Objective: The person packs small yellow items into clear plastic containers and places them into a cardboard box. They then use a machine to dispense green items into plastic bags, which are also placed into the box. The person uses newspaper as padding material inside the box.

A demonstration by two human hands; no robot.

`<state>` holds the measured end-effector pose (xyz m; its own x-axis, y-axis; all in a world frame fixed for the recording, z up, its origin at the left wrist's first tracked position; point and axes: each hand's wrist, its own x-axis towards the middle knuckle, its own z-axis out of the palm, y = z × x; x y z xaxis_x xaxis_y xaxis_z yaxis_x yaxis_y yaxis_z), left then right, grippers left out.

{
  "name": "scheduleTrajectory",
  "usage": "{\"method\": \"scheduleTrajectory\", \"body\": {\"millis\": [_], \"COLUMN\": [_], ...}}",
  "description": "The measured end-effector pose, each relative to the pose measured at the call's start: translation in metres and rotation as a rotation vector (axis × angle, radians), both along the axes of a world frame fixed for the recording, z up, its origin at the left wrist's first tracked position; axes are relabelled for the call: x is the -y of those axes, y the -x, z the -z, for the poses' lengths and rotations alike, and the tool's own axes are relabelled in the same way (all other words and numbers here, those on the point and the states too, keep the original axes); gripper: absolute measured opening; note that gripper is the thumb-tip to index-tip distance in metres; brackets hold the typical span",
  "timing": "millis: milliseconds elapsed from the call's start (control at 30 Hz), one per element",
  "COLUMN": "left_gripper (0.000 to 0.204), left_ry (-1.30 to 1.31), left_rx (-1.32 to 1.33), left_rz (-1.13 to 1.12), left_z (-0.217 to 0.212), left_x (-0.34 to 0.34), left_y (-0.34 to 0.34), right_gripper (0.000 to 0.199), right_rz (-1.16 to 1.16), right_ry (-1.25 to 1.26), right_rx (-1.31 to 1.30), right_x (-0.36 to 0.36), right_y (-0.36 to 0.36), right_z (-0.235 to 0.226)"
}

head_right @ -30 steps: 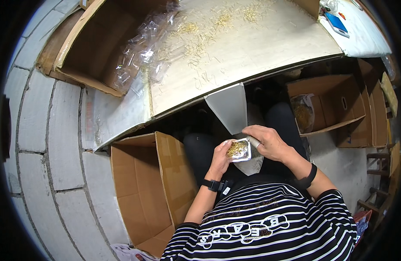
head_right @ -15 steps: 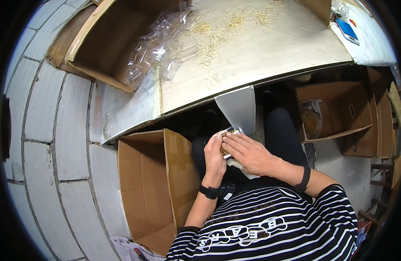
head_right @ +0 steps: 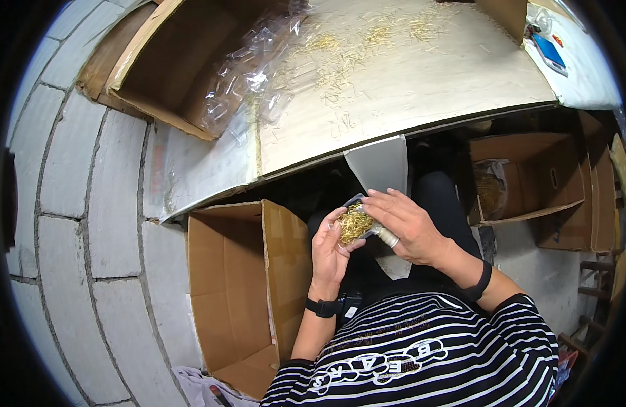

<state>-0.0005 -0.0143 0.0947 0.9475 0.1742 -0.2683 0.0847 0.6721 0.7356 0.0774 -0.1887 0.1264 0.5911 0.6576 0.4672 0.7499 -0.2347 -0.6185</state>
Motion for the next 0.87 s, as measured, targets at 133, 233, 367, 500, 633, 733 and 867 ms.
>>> {"method": "scheduleTrajectory", "body": {"millis": [133, 233, 367, 500, 633, 733, 867], "left_gripper": [0.031, 0.033, 0.036, 0.039, 0.037, 0.038, 0.044], "left_ry": [-0.099, -0.026, 0.214, 0.189, 0.016, 0.064, -0.119], "left_rx": [-0.028, -0.046, 0.089, 0.122, 0.104, 0.133, 0.11], "left_rz": [0.029, 0.027, 0.042, 0.047, -0.01, -0.071, -0.172], "left_z": [0.009, 0.005, 0.001, -0.005, -0.013, -0.034, -0.064], "left_x": [-0.003, -0.005, -0.011, -0.011, -0.017, -0.034, -0.08], "left_y": [0.001, 0.0, -0.001, 0.001, 0.007, 0.015, 0.044], "right_gripper": [0.043, 0.043, 0.042, 0.046, 0.045, 0.046, 0.048], "right_rz": [-0.06, -0.018, 0.089, 0.1, 0.093, 0.082, 0.033], "right_ry": [0.172, 0.087, -0.114, -0.157, -0.189, -0.268, -0.334], "right_rx": [0.066, 0.035, -0.1, -0.145, -0.228, -0.344, -0.391], "right_x": [-0.002, -0.003, 0.003, 0.005, 0.0, -0.006, -0.018], "right_y": [0.001, -0.001, -0.007, -0.008, -0.005, -0.003, -0.001], "right_z": [0.0, 0.0, -0.001, 0.002, 0.005, 0.015, 0.022]}}
